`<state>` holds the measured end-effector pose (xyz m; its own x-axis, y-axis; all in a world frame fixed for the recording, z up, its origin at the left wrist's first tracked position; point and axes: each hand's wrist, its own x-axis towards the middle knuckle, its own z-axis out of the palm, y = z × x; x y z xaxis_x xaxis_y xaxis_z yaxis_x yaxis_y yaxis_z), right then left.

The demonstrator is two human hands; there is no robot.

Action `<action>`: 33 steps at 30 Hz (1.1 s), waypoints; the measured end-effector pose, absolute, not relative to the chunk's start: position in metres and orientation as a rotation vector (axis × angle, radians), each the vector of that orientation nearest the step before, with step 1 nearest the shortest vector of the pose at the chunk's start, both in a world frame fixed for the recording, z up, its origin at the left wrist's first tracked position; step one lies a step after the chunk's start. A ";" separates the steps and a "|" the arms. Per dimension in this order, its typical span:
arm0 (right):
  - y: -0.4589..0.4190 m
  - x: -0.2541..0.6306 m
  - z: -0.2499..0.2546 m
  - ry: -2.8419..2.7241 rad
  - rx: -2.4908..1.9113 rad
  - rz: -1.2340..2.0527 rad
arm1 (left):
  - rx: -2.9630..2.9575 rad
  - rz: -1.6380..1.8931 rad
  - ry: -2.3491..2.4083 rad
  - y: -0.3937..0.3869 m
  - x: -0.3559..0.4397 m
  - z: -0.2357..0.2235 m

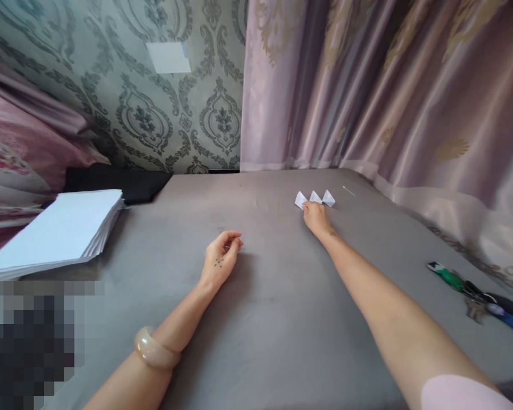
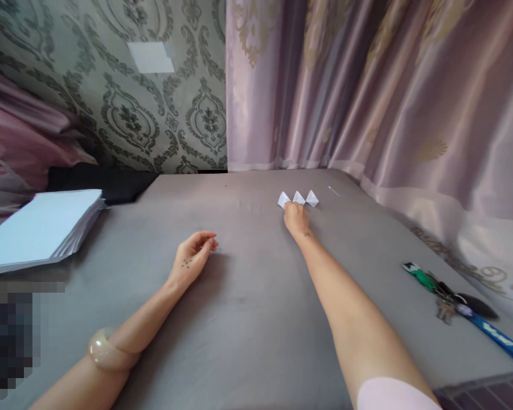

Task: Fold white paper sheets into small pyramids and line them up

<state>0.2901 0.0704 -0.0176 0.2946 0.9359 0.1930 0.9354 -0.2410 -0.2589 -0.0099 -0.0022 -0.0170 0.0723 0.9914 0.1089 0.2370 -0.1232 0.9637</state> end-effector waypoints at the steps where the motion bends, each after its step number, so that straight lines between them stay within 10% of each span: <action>1: 0.072 0.291 -0.017 -1.694 -2.249 0.011 | 1.501 1.127 1.277 -0.002 -0.010 -0.017; 33: -0.092 0.113 -0.017 -2.281 -1.377 0.283 | 1.374 1.040 1.382 0.018 -0.040 -0.026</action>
